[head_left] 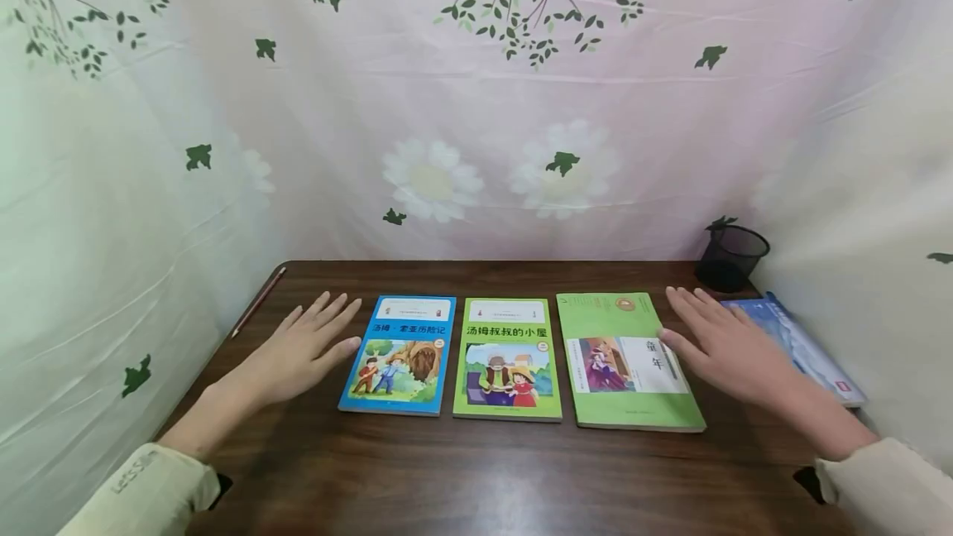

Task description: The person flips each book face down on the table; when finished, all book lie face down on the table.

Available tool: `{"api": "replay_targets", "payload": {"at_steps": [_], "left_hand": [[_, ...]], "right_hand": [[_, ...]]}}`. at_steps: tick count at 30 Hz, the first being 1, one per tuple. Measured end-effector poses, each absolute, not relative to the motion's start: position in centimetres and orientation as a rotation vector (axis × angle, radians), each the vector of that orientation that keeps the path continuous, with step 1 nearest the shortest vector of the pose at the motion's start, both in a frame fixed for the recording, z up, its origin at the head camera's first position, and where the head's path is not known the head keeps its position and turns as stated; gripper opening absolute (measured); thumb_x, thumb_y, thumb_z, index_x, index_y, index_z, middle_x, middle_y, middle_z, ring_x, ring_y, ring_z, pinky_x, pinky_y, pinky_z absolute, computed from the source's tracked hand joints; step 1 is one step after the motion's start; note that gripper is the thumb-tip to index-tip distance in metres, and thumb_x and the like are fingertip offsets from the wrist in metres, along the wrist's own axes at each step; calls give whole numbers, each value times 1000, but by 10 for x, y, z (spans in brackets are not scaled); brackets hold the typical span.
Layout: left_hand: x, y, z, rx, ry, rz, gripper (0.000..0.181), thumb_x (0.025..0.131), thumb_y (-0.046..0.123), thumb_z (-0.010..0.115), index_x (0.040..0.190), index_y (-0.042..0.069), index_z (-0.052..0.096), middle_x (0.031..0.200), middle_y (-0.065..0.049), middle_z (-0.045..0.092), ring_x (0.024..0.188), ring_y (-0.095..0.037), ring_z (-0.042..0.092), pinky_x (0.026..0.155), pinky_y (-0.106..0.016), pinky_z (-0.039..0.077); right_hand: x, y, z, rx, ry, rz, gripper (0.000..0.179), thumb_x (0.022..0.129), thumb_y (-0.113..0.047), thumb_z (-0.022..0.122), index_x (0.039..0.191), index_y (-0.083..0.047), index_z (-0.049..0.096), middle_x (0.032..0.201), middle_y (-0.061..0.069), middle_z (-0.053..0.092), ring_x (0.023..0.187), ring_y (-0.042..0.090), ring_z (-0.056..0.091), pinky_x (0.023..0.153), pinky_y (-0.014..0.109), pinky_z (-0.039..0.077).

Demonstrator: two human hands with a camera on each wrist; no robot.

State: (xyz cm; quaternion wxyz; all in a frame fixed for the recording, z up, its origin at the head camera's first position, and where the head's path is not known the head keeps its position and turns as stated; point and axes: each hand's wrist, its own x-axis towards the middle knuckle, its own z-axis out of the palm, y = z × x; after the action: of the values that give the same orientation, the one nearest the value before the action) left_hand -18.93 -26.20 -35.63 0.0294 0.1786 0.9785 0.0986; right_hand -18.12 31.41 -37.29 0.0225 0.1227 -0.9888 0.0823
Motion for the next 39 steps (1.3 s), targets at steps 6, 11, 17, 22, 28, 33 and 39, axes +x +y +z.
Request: {"api": "replay_targets", "payload": {"at_steps": [6,11,17,22,28,33,39], "left_hand": [[-192,-263,-363,475,2963,422,77,101,67,29,162,21,18,162,-17,33,149,-44,28,114,-69,26],[-195,-266,-367,389,2884,517,79,100,69,27,162,22,10,153,-20,46,137,-44,48,104,-67,41],[-197,-270,-379,280,2830,611,85,99,70,31,162,14,15,146,-25,52,129,-46,55,99,-65,46],[-199,-273,-393,205,2792,688,86,99,66,41,159,7,24,138,-26,59,125,-44,59,95,-62,50],[-198,-276,-405,89,2758,782,65,102,51,49,143,1,45,131,-27,61,115,-38,63,87,-53,55],[-196,-278,-410,-32,2668,923,53,103,45,50,130,0,52,123,-23,66,99,-26,70,80,-45,57],[-193,-280,-416,-123,2527,1097,45,106,35,47,130,-3,51,125,-24,64,91,-21,71,76,-41,59]], "right_hand": [[-196,293,-367,310,-3101,347,89,97,-71,37,158,-7,28,150,30,44,131,51,48,95,68,45],[-209,278,-360,323,-3100,581,85,97,-69,42,156,-9,32,140,26,56,120,42,60,86,58,53],[-231,261,-362,389,-3066,823,75,100,-58,48,156,-10,33,139,24,58,114,39,64,80,48,57],[-252,239,-366,392,-3057,959,73,100,-57,50,155,-12,34,139,21,59,123,42,59,93,56,52],[-274,208,-376,440,-3044,1021,67,101,-47,54,154,-11,36,138,20,59,125,41,58,96,56,51],[-287,183,-384,503,-3046,1098,64,102,-42,55,155,-13,35,139,20,58,124,39,59,97,55,51],[-299,154,-394,532,-3070,1197,64,101,-42,56,155,-16,34,143,18,55,115,34,65,94,50,54]]}}
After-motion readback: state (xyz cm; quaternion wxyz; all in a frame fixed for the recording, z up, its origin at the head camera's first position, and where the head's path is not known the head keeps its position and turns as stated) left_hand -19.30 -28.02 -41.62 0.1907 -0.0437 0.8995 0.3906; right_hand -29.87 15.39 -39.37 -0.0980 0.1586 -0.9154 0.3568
